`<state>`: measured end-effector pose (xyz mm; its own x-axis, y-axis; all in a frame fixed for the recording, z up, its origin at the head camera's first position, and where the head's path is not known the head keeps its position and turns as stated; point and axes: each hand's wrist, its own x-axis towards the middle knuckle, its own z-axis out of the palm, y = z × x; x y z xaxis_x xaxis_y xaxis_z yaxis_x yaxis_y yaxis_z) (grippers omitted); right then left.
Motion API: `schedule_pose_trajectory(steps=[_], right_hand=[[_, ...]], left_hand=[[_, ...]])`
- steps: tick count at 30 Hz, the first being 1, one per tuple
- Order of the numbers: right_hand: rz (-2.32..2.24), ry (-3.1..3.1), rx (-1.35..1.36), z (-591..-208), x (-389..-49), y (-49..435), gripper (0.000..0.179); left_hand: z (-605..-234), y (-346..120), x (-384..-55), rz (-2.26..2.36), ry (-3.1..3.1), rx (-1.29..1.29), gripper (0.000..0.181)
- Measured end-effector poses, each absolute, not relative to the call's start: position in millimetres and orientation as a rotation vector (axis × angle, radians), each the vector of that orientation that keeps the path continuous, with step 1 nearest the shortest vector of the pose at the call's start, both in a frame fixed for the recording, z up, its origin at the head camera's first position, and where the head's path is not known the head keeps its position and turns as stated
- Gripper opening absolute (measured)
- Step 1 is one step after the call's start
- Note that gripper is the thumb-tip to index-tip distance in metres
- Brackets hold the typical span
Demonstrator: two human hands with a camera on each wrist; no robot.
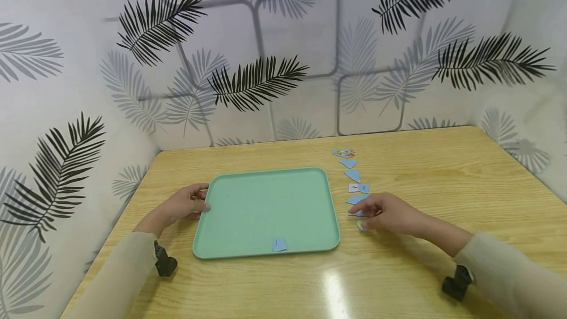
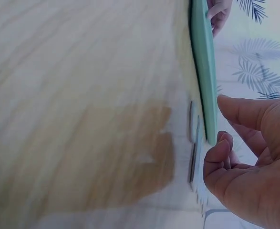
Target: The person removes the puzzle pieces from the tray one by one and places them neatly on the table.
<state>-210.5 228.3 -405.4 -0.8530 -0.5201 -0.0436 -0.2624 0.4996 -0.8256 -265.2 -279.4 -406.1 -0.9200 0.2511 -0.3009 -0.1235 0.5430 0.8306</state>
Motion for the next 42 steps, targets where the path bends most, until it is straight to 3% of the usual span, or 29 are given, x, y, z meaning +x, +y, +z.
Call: schedule_pose_trajectory(steps=[25,42], right_hand=[[-1.459,2.233,-0.77,-399.5,-213.1,154.2,0.032],[-1.349,2.154,-0.84,-405.5,-207.9,100.7,0.033]], left_hand=[[-404.0,-278.9,-264.5,1.323,2.402,0.115,0.069],[-406.4,-279.3,-266.0,1.323,2.4,0.104,0.069]])
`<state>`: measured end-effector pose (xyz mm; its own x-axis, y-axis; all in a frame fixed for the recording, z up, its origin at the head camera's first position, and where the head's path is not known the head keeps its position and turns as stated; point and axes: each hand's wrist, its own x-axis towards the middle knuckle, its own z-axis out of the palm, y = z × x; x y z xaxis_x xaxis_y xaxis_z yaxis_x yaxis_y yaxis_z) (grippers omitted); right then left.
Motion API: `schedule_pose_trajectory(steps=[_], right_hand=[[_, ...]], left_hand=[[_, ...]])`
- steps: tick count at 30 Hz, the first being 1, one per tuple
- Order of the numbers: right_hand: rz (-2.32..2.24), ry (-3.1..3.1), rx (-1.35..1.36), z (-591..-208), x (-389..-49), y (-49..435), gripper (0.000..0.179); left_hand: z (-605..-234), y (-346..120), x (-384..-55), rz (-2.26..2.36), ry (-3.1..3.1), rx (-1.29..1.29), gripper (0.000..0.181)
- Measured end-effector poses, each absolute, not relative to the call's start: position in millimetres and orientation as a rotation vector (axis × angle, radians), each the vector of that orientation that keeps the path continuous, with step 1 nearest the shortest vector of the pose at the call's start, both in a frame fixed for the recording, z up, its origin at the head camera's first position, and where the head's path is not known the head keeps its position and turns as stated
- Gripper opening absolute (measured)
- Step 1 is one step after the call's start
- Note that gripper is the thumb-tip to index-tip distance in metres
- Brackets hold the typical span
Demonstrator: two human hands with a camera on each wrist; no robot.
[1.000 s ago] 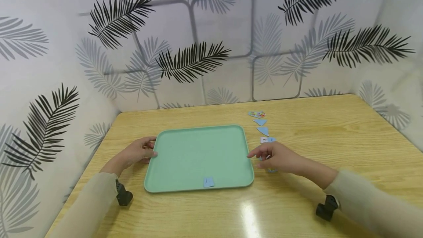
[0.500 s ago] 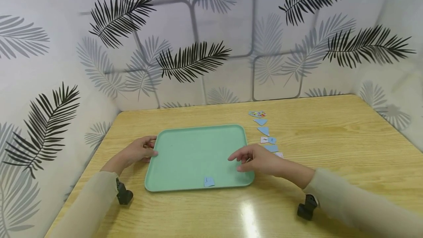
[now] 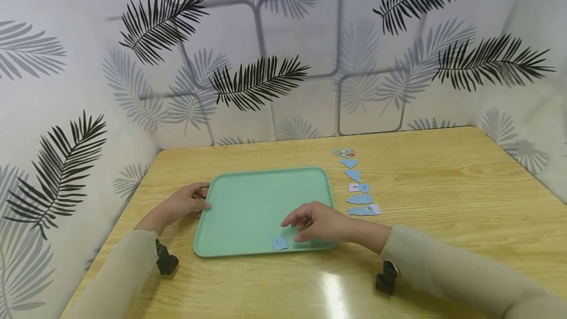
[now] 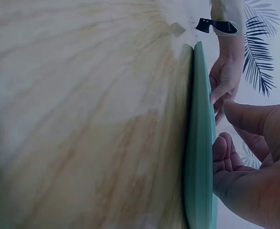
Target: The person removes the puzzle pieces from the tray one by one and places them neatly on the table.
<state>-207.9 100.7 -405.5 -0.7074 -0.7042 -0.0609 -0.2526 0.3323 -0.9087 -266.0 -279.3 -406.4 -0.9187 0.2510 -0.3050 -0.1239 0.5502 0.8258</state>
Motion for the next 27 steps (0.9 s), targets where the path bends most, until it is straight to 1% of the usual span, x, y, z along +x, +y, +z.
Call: schedule_pose_trajectory(steps=[10,15,22,27], right_hand=[[-1.174,2.164,-0.952,-410.8,-211.9,85.9,0.037],[-1.105,2.179,-0.991,-408.7,-213.8,81.8,0.038],[-0.944,2.197,-1.138,-404.7,-216.5,77.8,0.042],[-0.872,2.195,-1.165,-404.3,-217.4,75.1,0.043]], left_hand=[[-405.0,-278.5,-264.8,1.328,2.4,0.106,0.067],[-406.0,-279.2,-265.0,1.323,2.406,0.109,0.068],[-406.2,-279.0,-265.7,1.323,2.407,0.112,0.068],[-406.1,-278.5,-265.3,1.316,2.41,0.103,0.068]])
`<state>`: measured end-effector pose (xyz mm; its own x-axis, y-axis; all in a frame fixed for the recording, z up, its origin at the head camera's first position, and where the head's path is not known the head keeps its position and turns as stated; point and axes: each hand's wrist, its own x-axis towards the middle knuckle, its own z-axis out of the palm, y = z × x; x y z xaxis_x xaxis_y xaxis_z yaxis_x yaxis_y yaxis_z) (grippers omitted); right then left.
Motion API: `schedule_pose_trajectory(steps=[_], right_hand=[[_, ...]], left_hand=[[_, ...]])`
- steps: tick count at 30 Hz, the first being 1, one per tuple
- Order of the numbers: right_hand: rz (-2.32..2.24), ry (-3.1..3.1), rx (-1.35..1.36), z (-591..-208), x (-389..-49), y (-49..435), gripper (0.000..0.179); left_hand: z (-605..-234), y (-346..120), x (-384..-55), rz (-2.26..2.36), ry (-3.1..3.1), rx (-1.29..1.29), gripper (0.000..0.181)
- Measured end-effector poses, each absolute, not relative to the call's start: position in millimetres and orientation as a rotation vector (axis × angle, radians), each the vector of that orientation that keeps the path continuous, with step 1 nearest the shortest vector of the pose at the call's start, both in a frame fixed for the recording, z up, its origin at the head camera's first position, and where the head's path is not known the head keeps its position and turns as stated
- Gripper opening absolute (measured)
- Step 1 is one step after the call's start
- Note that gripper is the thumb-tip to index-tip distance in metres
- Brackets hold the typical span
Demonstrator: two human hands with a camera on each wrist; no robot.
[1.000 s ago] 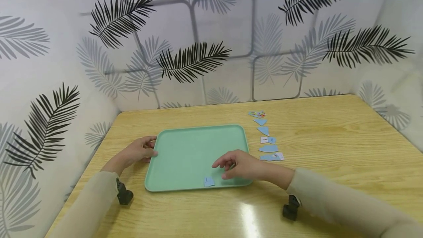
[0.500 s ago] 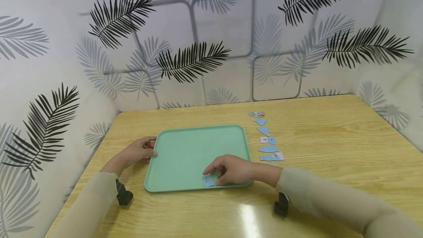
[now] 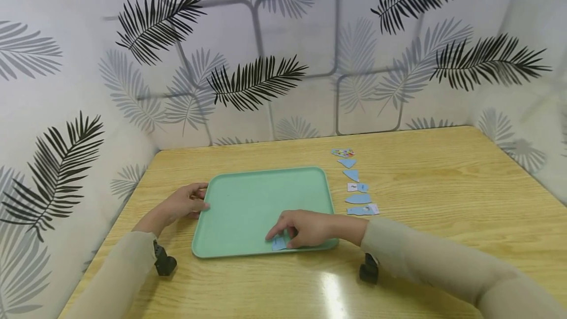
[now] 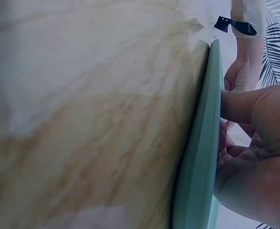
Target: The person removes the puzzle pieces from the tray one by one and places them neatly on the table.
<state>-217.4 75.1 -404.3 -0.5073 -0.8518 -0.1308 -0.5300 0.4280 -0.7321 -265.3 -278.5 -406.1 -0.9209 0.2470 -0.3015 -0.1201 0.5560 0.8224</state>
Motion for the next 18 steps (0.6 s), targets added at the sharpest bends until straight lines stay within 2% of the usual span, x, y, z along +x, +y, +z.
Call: schedule_pose_trajectory(steps=[9,18], right_hand=[[-0.818,2.206,-1.166,-405.3,-217.5,73.0,0.043],[-0.842,2.216,-1.209,-406.0,-216.4,73.6,0.035]], left_hand=[[-406.4,-278.9,-265.0,1.32,2.405,0.104,0.069],[-406.0,-278.1,-265.7,1.329,2.397,0.096,0.07]])
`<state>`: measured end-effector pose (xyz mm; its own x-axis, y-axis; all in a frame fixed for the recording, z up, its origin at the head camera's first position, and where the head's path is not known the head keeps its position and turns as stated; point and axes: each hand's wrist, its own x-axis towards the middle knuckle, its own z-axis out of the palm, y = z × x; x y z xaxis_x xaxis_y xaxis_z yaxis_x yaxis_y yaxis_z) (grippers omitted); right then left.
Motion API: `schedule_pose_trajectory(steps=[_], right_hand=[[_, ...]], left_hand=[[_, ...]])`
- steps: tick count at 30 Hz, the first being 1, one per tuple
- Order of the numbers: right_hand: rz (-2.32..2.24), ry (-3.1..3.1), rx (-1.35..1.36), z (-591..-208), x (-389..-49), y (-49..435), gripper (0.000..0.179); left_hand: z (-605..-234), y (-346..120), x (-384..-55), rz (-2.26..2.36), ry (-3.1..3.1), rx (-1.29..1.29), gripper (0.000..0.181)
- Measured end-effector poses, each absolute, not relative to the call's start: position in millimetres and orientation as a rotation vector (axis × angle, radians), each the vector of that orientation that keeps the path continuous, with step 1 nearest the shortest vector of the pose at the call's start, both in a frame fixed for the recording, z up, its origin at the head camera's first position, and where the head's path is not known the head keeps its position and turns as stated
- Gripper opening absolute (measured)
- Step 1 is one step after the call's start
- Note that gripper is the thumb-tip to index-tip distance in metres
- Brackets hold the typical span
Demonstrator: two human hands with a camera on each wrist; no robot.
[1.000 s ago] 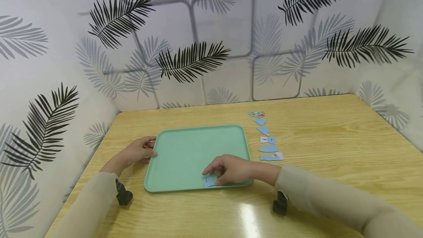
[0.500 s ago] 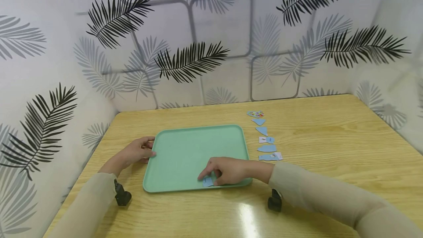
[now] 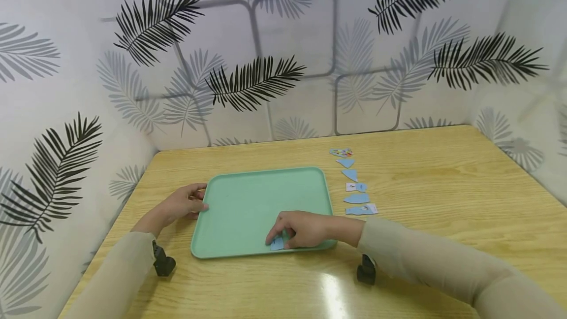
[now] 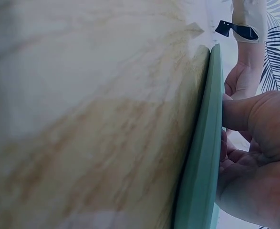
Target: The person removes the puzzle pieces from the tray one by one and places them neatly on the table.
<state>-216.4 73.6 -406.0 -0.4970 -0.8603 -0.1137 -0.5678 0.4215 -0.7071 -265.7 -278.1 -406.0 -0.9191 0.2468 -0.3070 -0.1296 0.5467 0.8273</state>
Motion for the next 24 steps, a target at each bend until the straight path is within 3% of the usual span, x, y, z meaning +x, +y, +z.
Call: schedule_pose_trajectory(steps=[24], right_hand=[[-0.897,2.246,-1.138,-406.2,-211.9,74.3,0.029]], left_hand=[[-405.2,-278.4,-265.2,1.326,2.394,0.122,0.069]])
